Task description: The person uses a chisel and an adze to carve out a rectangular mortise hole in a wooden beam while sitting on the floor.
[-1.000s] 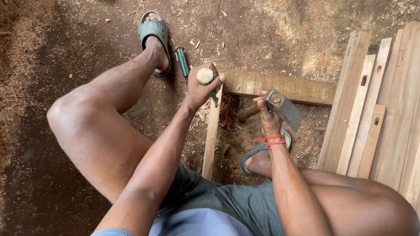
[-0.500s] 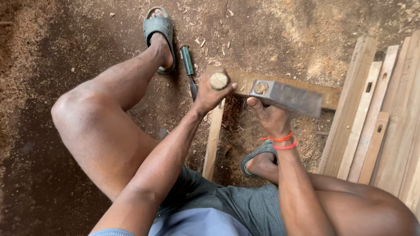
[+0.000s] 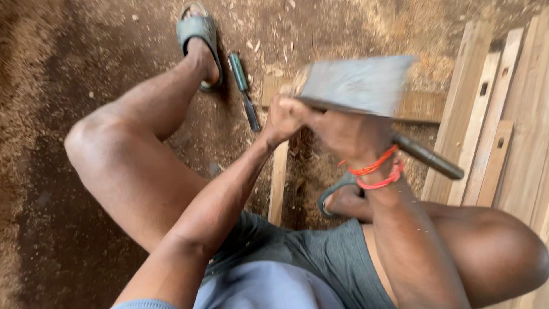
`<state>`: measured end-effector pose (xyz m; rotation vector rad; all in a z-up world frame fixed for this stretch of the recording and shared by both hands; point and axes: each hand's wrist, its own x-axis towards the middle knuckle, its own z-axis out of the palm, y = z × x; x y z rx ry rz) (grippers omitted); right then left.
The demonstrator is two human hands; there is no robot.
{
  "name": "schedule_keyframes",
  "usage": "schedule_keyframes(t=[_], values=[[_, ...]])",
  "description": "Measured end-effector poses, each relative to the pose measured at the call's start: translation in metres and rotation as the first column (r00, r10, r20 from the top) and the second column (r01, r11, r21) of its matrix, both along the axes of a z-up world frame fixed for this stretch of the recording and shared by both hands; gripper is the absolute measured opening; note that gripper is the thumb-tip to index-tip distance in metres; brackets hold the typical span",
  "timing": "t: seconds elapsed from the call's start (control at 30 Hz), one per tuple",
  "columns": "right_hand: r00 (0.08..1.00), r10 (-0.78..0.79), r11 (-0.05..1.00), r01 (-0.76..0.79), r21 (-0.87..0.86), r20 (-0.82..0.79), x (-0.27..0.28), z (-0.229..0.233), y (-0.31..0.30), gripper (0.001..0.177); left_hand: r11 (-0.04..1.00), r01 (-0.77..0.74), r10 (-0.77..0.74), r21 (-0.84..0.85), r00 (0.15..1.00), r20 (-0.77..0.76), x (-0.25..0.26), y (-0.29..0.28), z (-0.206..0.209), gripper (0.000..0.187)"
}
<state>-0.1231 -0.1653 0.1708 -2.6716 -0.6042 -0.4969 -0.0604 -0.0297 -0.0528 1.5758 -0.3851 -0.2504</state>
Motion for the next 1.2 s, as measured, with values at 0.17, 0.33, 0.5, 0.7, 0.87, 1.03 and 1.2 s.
schedule_keyframes(t=[0.17, 0.33, 0.5, 0.7, 0.87, 1.03, 1.2], values=[[0.962, -0.066, 0.993, 0.091, 0.082, -0.266, -0.001, -0.033, 0.015, 0.051, 0.971, -0.112, 0.075, 0.209, 0.981, 0.18, -0.003, -0.001, -0.029, 0.069], [0.996, -0.059, 0.994, 0.064, 0.084, -0.066, 0.006, -0.054, -0.001, 0.053, 0.996, 0.092, -0.093, 0.017, 0.992, 0.081, 0.003, 0.002, -0.036, 0.053], [0.965, -0.139, 0.986, 0.156, 0.06, -0.222, -0.002, -0.064, 0.001, 0.051, 0.973, 0.104, -0.076, 0.207, 0.988, -0.138, -0.006, 0.004, -0.05, 0.042], [0.865, -0.141, 0.962, 0.234, 0.138, -0.481, -0.014, -0.093, 0.015, 0.054, 0.99, 0.057, -0.056, 0.126, 0.998, -0.014, -0.001, 0.019, -0.08, 0.058], [0.991, 0.095, 0.822, -0.023, 0.569, -0.097, -0.01, -0.122, -0.015, 0.078, 0.998, -0.037, 0.033, 0.047, 0.996, 0.079, 0.023, 0.013, -0.036, 0.036], [0.955, -0.037, 0.59, 0.258, 0.765, -0.294, -0.014, -0.165, -0.05, 0.089, 0.99, -0.12, 0.115, 0.074, 0.99, 0.077, 0.026, 0.034, 0.029, 0.015], [0.895, -0.029, 0.316, 0.431, 0.845, -0.445, -0.018, -0.205, -0.075, 0.082, 0.996, -0.089, 0.087, 0.004, 0.978, 0.191, 0.013, 0.034, 0.069, 0.031]])
